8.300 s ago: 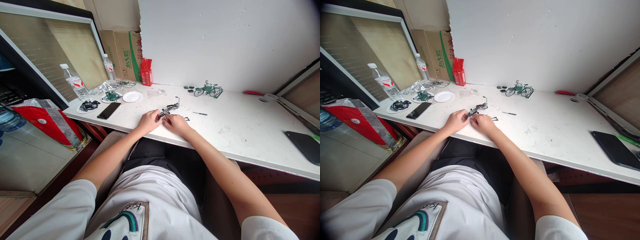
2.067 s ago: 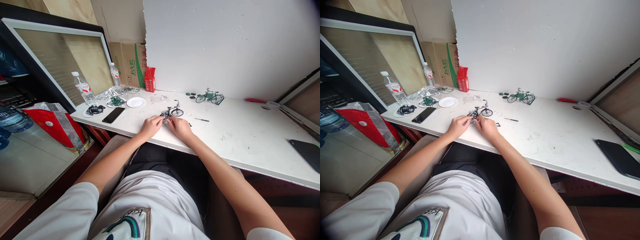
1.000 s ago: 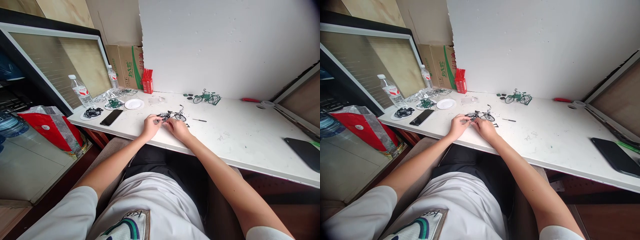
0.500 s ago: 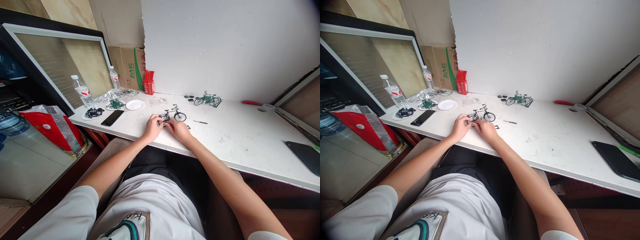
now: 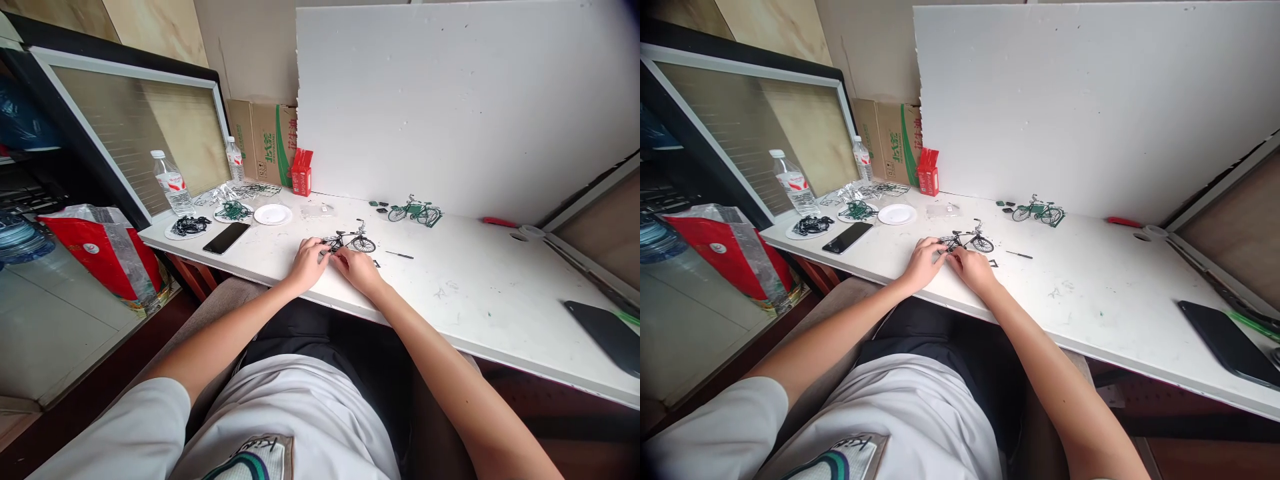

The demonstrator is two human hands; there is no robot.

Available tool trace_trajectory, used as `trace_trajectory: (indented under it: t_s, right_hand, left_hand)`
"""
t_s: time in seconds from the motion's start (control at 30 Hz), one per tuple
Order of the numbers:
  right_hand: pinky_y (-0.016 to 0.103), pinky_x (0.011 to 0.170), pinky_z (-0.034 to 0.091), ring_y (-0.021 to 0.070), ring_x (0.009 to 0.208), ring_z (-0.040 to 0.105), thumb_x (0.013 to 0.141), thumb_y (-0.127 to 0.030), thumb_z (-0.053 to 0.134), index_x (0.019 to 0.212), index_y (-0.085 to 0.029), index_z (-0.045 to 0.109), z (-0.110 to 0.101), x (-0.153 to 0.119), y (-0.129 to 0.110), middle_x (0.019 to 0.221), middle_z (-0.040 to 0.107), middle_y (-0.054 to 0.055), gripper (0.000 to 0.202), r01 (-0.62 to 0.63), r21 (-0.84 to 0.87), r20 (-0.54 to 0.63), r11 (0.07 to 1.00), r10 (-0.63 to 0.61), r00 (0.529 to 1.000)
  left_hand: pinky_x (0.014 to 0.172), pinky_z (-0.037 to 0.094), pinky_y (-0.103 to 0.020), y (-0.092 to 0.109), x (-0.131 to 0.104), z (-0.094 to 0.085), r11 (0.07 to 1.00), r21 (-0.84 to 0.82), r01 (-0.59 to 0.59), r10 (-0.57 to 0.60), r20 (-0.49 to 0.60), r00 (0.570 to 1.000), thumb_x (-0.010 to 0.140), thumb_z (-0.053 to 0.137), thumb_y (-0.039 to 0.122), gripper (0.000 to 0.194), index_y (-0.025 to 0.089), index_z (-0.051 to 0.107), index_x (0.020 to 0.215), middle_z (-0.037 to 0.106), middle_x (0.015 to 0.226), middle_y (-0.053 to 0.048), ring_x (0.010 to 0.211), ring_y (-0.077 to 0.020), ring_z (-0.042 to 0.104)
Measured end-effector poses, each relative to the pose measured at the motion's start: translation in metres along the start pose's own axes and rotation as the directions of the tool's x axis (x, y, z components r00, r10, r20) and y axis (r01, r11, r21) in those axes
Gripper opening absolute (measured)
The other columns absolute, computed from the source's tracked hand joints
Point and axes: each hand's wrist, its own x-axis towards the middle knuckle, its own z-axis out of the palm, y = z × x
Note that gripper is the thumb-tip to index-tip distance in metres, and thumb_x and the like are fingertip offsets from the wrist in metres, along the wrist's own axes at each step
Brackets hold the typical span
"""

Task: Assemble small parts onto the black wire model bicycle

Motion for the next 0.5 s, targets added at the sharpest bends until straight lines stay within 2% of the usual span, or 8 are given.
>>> trace_trajectory:
  t_s: [0.23, 0.5]
  right_hand:
    - [0.028, 0.068, 0.039, 0.0219, 0.075, 0.071, 0.112, -0.045, 0.05, 0.106, -0.02, 0.072, 0.0013, -0.0021, -0.0006, 0.086, 0.078, 0.007, 0.034, 0.06, 0.023, -0.019, 0.998, -0.059, 0.998]
    - [0.026, 0.069, 0.039, 0.0204, 0.073, 0.07, 0.114, -0.048, 0.044, 0.105, -0.021, 0.07, -0.0033, -0.0049, -0.0057, 0.083, 0.077, 0.006, 0.039, 0.092, 0.092, -0.039, 0.991, -0.089, 0.995]
  left_hand:
    - [0.099, 0.061, -0.045, -0.004, -0.0005, -0.0022, 0.99, -0.115, 0.079, -0.08, -0.001, 0.997, 0.09, 0.076, 0.01, 0.016, 0.022, 0.075, 0.1, 0.072, 0.111, -0.009, 0.112, -0.027, 0.069]
    - [0.103, 0.058, -0.047, 0.0005, -0.0059, -0.0052, 0.998, -0.063, 0.025, -0.026, -0.017, 1.0, 0.094, 0.068, 0.008, 0.018, 0.021, 0.067, 0.105, 0.07, 0.115, -0.01, 0.117, -0.0282, 0.067]
